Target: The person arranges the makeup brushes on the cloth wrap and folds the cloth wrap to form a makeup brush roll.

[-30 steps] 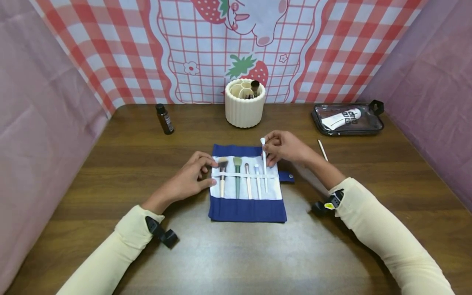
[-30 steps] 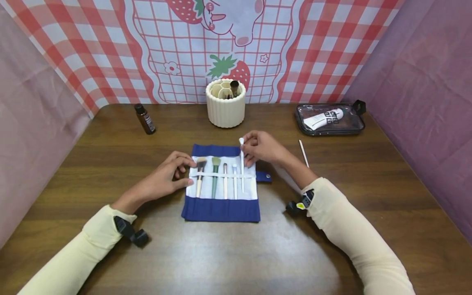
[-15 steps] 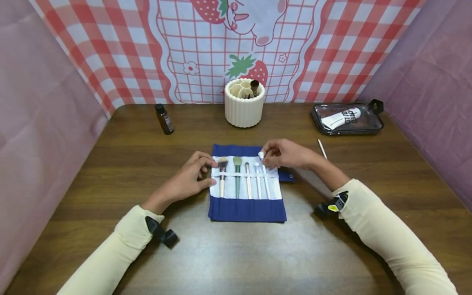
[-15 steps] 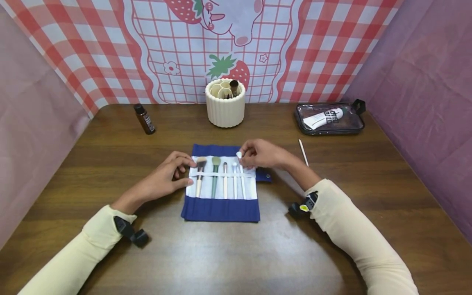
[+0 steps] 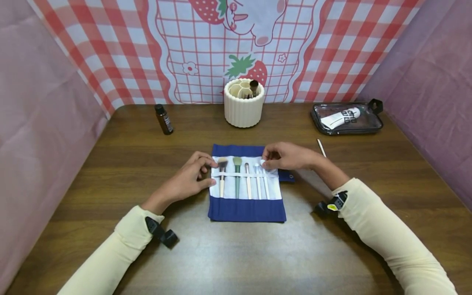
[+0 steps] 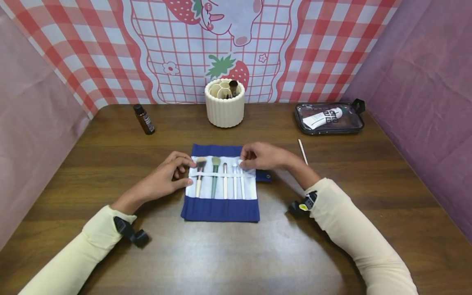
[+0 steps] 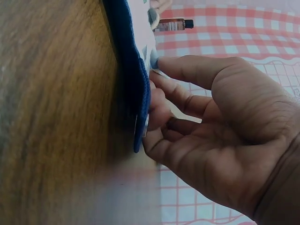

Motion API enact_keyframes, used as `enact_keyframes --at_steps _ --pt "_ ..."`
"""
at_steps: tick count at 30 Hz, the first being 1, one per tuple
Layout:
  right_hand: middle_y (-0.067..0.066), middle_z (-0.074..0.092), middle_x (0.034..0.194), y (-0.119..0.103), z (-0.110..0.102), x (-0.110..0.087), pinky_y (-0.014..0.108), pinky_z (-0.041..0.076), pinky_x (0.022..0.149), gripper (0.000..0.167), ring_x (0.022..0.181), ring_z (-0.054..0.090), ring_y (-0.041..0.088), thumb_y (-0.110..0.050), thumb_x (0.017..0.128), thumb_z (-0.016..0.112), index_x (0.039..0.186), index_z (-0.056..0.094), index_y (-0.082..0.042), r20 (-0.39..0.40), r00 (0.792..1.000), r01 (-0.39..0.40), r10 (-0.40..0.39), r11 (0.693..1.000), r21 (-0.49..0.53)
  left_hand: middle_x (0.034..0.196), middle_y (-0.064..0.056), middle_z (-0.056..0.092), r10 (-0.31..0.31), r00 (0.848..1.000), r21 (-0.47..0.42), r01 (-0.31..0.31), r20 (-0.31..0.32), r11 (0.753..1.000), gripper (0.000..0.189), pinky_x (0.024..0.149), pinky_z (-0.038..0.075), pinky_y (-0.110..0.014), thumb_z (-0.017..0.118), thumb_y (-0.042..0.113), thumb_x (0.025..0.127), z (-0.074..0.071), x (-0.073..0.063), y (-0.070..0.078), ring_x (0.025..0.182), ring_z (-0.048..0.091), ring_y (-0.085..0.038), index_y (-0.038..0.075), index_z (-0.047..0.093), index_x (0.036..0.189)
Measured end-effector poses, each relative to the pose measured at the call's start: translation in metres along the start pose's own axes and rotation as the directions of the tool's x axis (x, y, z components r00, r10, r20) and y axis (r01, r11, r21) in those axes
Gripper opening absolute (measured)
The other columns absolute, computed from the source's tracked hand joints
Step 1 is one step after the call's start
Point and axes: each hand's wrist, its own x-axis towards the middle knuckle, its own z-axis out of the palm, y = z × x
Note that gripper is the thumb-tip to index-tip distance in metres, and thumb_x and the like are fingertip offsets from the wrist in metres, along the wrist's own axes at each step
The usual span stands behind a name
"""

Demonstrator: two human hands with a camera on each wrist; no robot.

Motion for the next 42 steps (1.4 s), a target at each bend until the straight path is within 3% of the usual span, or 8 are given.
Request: enact_keyframes --at_steps 8,14,20,24,26,30,36,42 --pt "-0.002 0.061 0.084 -0.008 0.002 -0.003 0.034 0.046 0.065 0.006 0.074 0.055 0.013 -0.02 0.097 0.066 0.097 0.067 -0.014 -0.042 0.999 0.0 -0.011 0.969 -0.248 0.137 -0.01 0.04 -0.008 1.0 -0.003 0.008 0.002 1.0 0.037 0.086 0.047 -0.037 0.075 0.011 0.091 0.001 0.0 -0.001 0.105 0.05 -0.023 0.004 0.06 0.125" --pt "0.0 0.062 0.084 -0.008 -0.01 -0.015 0.037 0.046 0.066 0.013 0.073 0.055 0.016 -0.022 0.1 0.062 0.099 0.068 -0.011 -0.196 0.981 -0.093 0.016 0.916 -0.389 0.136 -0.01 0.041 0.005 1.0 -0.006 -0.005 -0.001 1.0 0.037 0.085 0.048 -0.037 0.076 0.01 0.091 0.001 0.001 -0.002 0.104 0.05 -0.023 0.003 0.061 0.124" --pt "0.007 0.06 0.082 0.006 -0.035 -0.037 0.043 0.046 0.065 0.02 0.073 0.055 0.023 -0.024 0.099 0.06 0.097 0.063 -0.004 -0.389 0.896 -0.382 0.213 0.815 -0.435 0.135 -0.011 0.041 0.008 1.0 -0.005 -0.008 -0.003 1.0 0.037 0.085 0.048 -0.037 0.076 0.01 0.09 0.002 0.002 -0.001 0.103 0.051 -0.023 0.002 0.061 0.123" --pt "0.009 0.058 0.076 0.019 -0.048 -0.051 0.046 0.045 0.064 0.023 0.071 0.055 0.027 -0.025 0.097 0.06 0.087 0.06 -0.004 -0.443 0.843 -0.506 0.306 0.73 -0.458 0.136 -0.011 0.041 0.005 1.0 -0.008 -0.005 -0.002 1.0 0.037 0.085 0.048 -0.037 0.076 0.01 0.091 0.002 0.001 -0.001 0.104 0.05 -0.023 0.002 0.061 0.123" --pt "0.008 0.057 0.071 0.025 -0.052 -0.056 0.045 0.044 0.061 0.029 0.067 0.055 0.027 -0.027 0.097 0.06 0.077 0.057 -0.006 -0.445 0.826 -0.541 0.346 0.709 -0.453 0.136 -0.011 0.041 0.003 1.0 -0.011 -0.003 -0.002 1.0 0.037 0.085 0.047 -0.037 0.076 0.01 0.09 0.002 0.001 -0.001 0.104 0.05 -0.023 0.003 0.061 0.123" --pt "0.007 0.053 0.065 0.035 -0.055 -0.06 0.041 0.04 0.056 0.039 0.062 0.053 0.027 -0.032 0.096 0.062 0.065 0.052 -0.01 -0.423 0.81 -0.575 0.407 0.694 -0.433 0.136 -0.01 0.041 0.0 1.0 -0.014 0.0 -0.005 1.0 0.037 0.085 0.047 -0.037 0.076 0.01 0.09 0.001 0.001 -0.001 0.104 0.05 -0.023 0.004 0.061 0.123" --pt "0.005 0.054 0.067 0.041 -0.057 -0.061 0.042 0.041 0.059 0.035 0.065 0.053 0.026 -0.028 0.094 0.065 0.066 0.054 -0.012 -0.401 0.825 -0.553 0.398 0.714 -0.43 0.136 -0.01 0.041 0.0 1.0 -0.014 -0.001 -0.004 1.0 0.037 0.085 0.047 -0.037 0.076 0.011 0.091 0.001 0.001 -0.002 0.104 0.05 -0.023 0.004 0.061 0.124" --pt "0.007 0.054 0.066 0.045 -0.058 -0.065 0.051 0.044 0.065 0.038 0.069 0.054 0.03 -0.03 0.094 0.065 0.062 0.052 -0.014 -0.415 0.817 -0.564 0.4 0.703 -0.433 0.136 -0.01 0.041 -0.001 1.0 -0.011 0.001 0.0 1.0 0.036 0.085 0.047 -0.037 0.076 0.011 0.091 0.001 0.002 -0.003 0.104 0.05 -0.023 0.004 0.061 0.123"
